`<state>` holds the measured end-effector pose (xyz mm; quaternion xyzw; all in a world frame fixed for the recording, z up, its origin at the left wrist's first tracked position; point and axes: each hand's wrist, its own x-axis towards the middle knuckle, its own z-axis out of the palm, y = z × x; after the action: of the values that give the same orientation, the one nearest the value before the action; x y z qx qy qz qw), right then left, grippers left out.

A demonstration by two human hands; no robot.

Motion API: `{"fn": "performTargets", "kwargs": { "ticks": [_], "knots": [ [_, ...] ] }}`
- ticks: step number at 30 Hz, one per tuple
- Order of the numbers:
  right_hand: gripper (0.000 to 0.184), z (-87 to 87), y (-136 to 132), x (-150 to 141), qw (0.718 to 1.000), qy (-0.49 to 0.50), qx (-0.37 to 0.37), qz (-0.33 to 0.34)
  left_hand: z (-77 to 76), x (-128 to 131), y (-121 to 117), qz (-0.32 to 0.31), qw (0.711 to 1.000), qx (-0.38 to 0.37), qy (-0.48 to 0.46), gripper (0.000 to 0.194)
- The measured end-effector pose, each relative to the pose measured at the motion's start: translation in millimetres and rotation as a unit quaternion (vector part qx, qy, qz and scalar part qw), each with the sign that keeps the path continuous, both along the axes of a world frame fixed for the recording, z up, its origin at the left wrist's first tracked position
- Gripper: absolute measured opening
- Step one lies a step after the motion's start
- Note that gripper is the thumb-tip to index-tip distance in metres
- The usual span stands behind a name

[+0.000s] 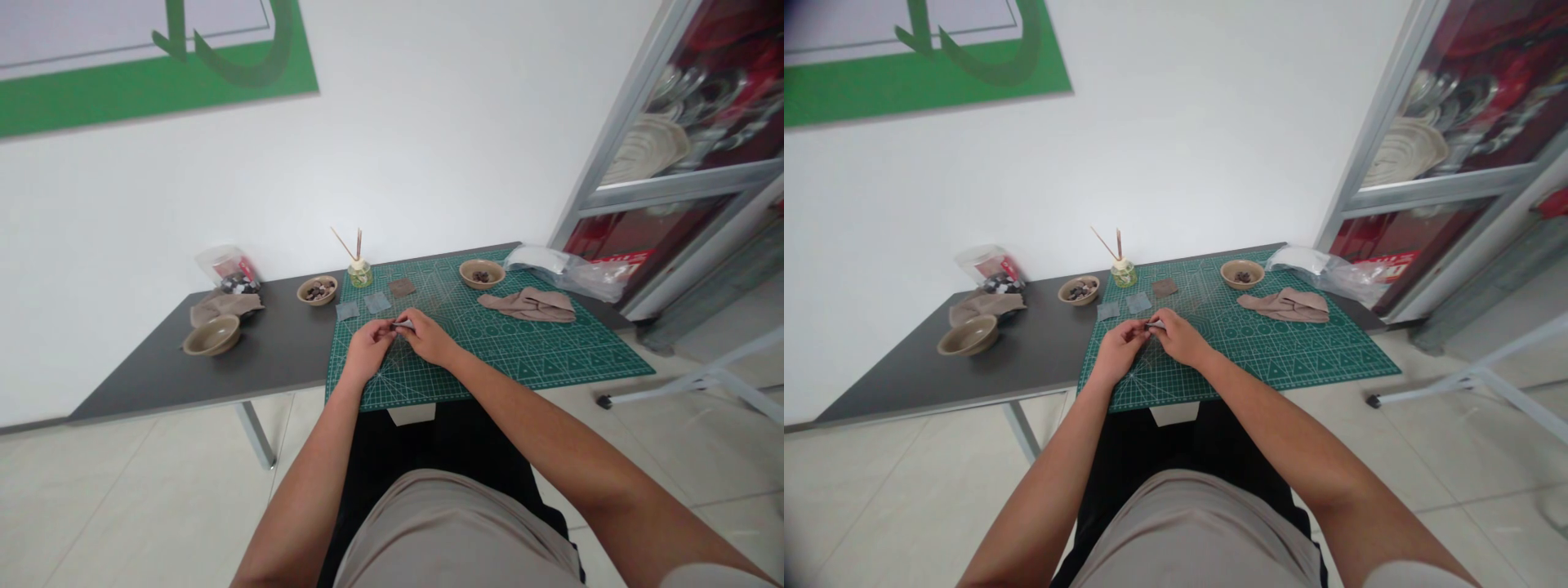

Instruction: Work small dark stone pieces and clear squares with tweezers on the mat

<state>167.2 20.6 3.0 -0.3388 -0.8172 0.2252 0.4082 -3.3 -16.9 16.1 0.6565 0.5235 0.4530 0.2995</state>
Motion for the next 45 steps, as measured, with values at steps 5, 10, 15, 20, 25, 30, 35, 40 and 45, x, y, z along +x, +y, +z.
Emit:
{"fn": "performTargets", "kwargs": {
  "ticks": [5,10,15,20,25,30,35,40,45],
  "knots": [
    [0.003,-1.0,-1.0,-0.6,1.0,0.009,0.002,-0.01,0.3,1.3,-0.1,-0.002,1.0,-0.001,-0.014,0.026],
    [0.007,-0.5,-3.2,-1.0,1.0,0.008,0.024,0.005,-2.6,0.6,1.7,-0.012,0.999,0.005,-0.029,0.025],
    [0.007,2.3,-4.3,0.3,1.0,0.012,0.019,0.013,-3.8,0.1,1.6,0.007,1.0,-0.001,-0.011,0.023],
    [0.006,3.0,-5.0,1.0,1.0,0.014,0.015,-0.003,-4.2,-0.7,0.9,0.012,1.0,0.009,0.002,0.023],
    [0.009,1.6,-5.0,0.3,1.0,0.01,0.017,0.004,-4.8,-2.4,1.4,0.001,1.0,0.018,0.009,0.02],
    [0.01,3.8,-6.7,1.4,1.0,0.006,0.01,0.016,-7.9,-2.9,3.4,0.003,1.0,0.003,-0.005,0.021],
    [0.01,4.9,-8.0,1.6,1.0,0.009,0.008,0.012,-9.6,-3.3,4.5,0.018,1.0,-0.005,-0.01,0.021],
    [0.012,3.4,-7.0,1.4,1.0,0.002,0.012,0.026,-7.3,-3.1,3.7,0.014,1.0,-0.002,-0.001,0.015],
    [0.01,4.3,-7.7,2.2,1.0,0.01,0.015,0.018,-7.6,-2.7,3.5,0.007,1.0,-0.019,-0.02,0.02]
  ]
}}
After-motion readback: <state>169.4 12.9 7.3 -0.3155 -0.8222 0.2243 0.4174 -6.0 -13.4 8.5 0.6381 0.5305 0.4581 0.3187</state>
